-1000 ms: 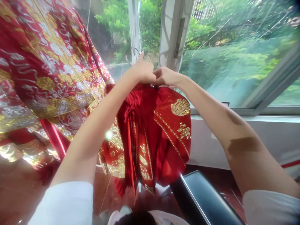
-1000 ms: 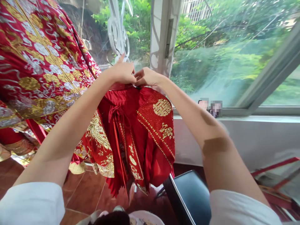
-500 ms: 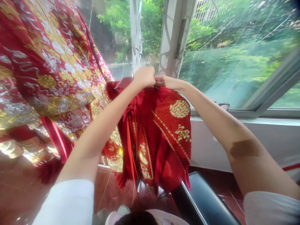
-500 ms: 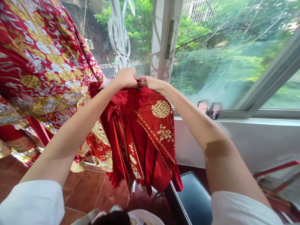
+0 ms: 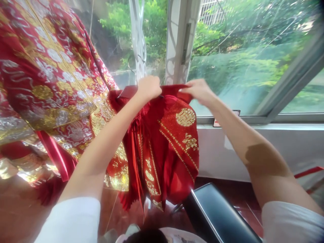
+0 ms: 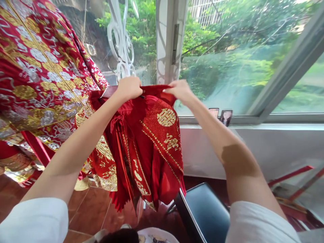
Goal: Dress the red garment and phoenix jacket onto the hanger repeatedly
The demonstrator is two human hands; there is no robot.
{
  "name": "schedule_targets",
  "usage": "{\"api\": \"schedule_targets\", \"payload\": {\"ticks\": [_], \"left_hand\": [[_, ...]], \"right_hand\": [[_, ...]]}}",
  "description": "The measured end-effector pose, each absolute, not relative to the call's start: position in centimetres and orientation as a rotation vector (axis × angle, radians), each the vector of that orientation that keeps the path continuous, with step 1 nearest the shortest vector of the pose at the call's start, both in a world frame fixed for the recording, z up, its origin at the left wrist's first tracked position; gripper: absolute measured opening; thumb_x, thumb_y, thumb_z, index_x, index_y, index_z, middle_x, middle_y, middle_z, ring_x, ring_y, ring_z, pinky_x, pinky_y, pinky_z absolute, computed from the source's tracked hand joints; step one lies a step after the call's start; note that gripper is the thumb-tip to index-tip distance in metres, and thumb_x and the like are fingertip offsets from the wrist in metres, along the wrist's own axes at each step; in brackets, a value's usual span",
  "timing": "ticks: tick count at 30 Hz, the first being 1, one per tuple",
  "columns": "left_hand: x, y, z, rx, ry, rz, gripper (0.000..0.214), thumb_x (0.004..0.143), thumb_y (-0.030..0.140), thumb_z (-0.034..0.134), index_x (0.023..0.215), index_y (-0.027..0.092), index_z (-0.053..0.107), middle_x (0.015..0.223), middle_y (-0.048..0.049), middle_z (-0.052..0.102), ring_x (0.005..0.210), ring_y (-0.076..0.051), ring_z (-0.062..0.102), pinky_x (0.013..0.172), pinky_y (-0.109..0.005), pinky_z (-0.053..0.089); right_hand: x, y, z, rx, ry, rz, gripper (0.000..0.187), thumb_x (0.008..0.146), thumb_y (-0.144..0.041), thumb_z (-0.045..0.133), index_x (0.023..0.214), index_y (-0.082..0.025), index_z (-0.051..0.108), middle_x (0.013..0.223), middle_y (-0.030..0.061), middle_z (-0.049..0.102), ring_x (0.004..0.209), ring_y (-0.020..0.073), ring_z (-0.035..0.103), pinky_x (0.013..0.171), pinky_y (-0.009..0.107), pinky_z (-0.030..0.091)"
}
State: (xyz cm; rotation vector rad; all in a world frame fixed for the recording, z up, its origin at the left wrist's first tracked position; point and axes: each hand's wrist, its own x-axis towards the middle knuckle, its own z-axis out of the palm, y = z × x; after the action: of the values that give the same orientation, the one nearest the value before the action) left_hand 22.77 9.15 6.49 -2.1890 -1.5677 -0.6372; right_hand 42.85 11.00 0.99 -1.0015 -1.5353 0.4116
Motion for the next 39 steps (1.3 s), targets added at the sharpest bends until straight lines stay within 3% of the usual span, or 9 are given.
{"api": "schedule_targets", "payload": {"ticks": [4,9,14,22,28,32,34,37,39], "left_hand": [[22.7,8.8,6.3,-2.211,-1.543,-0.710,0.030,0.081,0.037,0.057,0.093,0.013,0.070,0.088,-0.0139,0.066,0.092,-0.029,0.059,0.083,-0.042,0.043],[22.6,7.5,6.1,-2.312,-1.449,-0.821,0.034,0.088,0.046,0.051,0.098,0.018,0.068,0.096,-0.0121,0.066,0.103,-0.029,0.055,0.092,-0.042,0.038],[24.7,4.0,2.3,-2.410,-0.870,-0.632,0.042,0.091,0.052,0.048,0.116,0.022,0.062,0.122,-0.0107,0.060,0.116,-0.029,0.048,0.103,-0.044,0.032],[27.8,7.2,-2.4,-2.186,-0.980,-0.645,0.031,0.093,0.033,0.047,0.109,0.015,0.066,0.106,-0.0163,0.065,0.107,-0.032,0.052,0.095,-0.046,0.039],[28.8,9.7,-3.0,-2.051,-1.049,-0.655,0.034,0.094,0.026,0.043,0.116,0.013,0.065,0.113,-0.0150,0.064,0.116,-0.030,0.052,0.108,-0.045,0.034],[28.6,8.8,-4.5,-2.042,-1.085,-0.612,0.049,0.097,0.026,0.033,0.141,0.009,0.046,0.145,-0.0149,0.046,0.139,-0.027,0.036,0.120,-0.044,0.021],[27.8,7.1,-5.4,-2.148,-1.140,-0.485,0.052,0.097,0.025,0.033,0.147,0.010,0.038,0.155,-0.0124,0.035,0.146,-0.026,0.024,0.123,-0.047,0.015],[25.0,2.6,-5.7,-2.449,-1.211,-0.138,0.052,0.094,0.027,0.042,0.144,0.013,0.043,0.155,-0.0125,0.035,0.148,-0.029,0.020,0.121,-0.053,0.012],[22.3,-1.0,-4.3,-2.750,-1.182,0.087,0.052,0.089,0.034,0.051,0.139,0.016,0.050,0.149,-0.0127,0.044,0.143,-0.030,0.033,0.118,-0.051,0.024]], "right_hand": [[44.3,12.3,1.4,-1.041,-1.236,-0.018,0.015,0.067,-0.019,0.072,0.074,-0.018,0.058,0.068,-0.0021,0.056,0.065,0.0122,0.048,0.071,0.031,0.044],[44.6,11.8,-1.7,-1.352,-1.478,0.420,0.031,0.079,-0.032,0.064,0.054,-0.018,0.051,0.051,-0.0036,0.040,0.054,0.0119,0.039,0.059,0.030,0.038],[46.7,11.5,0.7,-1.149,-1.364,-0.287,0.032,0.074,-0.031,0.068,0.055,-0.019,0.045,0.055,-0.0035,0.038,0.057,0.0104,0.031,0.061,0.029,0.033],[49.8,6.8,5.8,-1.373,-1.619,-0.705,0.025,0.075,-0.040,0.073,0.073,-0.018,0.061,0.068,0.0024,0.058,0.064,0.0136,0.046,0.070,0.033,0.039],[50.3,4.4,8.5,-1.544,-1.770,-0.721,0.022,0.078,-0.037,0.073,0.070,-0.017,0.067,0.059,0.0020,0.056,0.062,0.0145,0.051,0.065,0.032,0.040],[46.1,1.8,4.8,-1.474,-1.596,-0.755,0.027,0.089,-0.036,0.059,0.100,-0.013,0.068,0.083,0.0110,0.068,0.070,0.0183,0.060,0.066,0.032,0.044],[43.1,-0.4,0.6,-1.588,-1.959,-0.769,0.037,0.099,-0.032,0.036,0.110,-0.007,0.061,0.071,0.0125,0.064,0.058,0.0200,0.059,0.053,0.030,0.039],[39.6,-3.0,-5.8,-1.416,-2.357,-0.754,0.020,0.093,-0.016,0.047,0.106,-0.009,0.061,0.062,0.0067,0.061,0.053,0.0179,0.059,0.048,0.025,0.031],[38.7,-3.1,-7.6,-1.341,-2.448,-0.683,0.018,0.092,-0.016,0.051,0.105,-0.010,0.062,0.064,0.0063,0.063,0.051,0.0157,0.058,0.046,0.024,0.026]]}}
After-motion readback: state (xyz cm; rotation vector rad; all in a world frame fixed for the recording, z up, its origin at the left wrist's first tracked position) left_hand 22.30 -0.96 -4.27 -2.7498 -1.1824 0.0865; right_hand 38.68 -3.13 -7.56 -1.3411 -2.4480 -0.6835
